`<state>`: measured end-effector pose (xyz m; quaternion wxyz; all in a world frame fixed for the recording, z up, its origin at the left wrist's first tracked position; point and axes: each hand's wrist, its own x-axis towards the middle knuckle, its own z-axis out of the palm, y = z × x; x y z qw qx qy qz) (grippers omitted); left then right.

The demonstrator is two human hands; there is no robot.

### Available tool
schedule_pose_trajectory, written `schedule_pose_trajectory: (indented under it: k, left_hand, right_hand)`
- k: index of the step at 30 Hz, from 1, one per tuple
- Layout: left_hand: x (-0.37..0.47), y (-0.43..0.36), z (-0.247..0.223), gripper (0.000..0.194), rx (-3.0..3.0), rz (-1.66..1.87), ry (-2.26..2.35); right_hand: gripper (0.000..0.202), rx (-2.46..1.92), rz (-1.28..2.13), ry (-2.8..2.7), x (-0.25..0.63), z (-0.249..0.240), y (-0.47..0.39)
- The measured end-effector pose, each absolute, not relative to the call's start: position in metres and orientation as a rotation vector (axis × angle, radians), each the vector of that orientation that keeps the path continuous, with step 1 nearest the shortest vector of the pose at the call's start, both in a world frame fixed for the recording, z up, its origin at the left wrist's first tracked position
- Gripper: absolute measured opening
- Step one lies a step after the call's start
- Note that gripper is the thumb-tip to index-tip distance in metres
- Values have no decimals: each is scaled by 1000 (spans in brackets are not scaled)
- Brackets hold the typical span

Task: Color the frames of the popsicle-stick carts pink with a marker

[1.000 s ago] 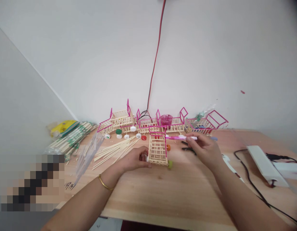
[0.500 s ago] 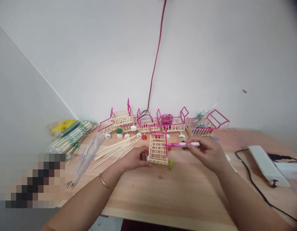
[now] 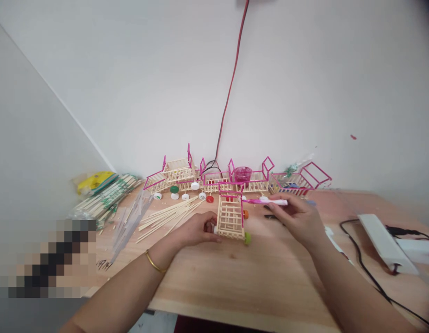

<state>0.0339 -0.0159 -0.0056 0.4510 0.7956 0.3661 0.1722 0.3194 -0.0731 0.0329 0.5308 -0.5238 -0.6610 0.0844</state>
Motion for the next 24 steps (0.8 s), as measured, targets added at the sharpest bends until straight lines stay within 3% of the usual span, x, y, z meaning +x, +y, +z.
schedule_pose_trajectory:
  k: [15,24]
  left_hand:
    - [31,-17,-5,43,2004,415,893]
    - [31,-15,-9,46,2016,435,881]
  right_hand:
    - [28,-1319,104,-1557,317,29,-72]
    - [18,-1224,-48,-1739,309,39,-69]
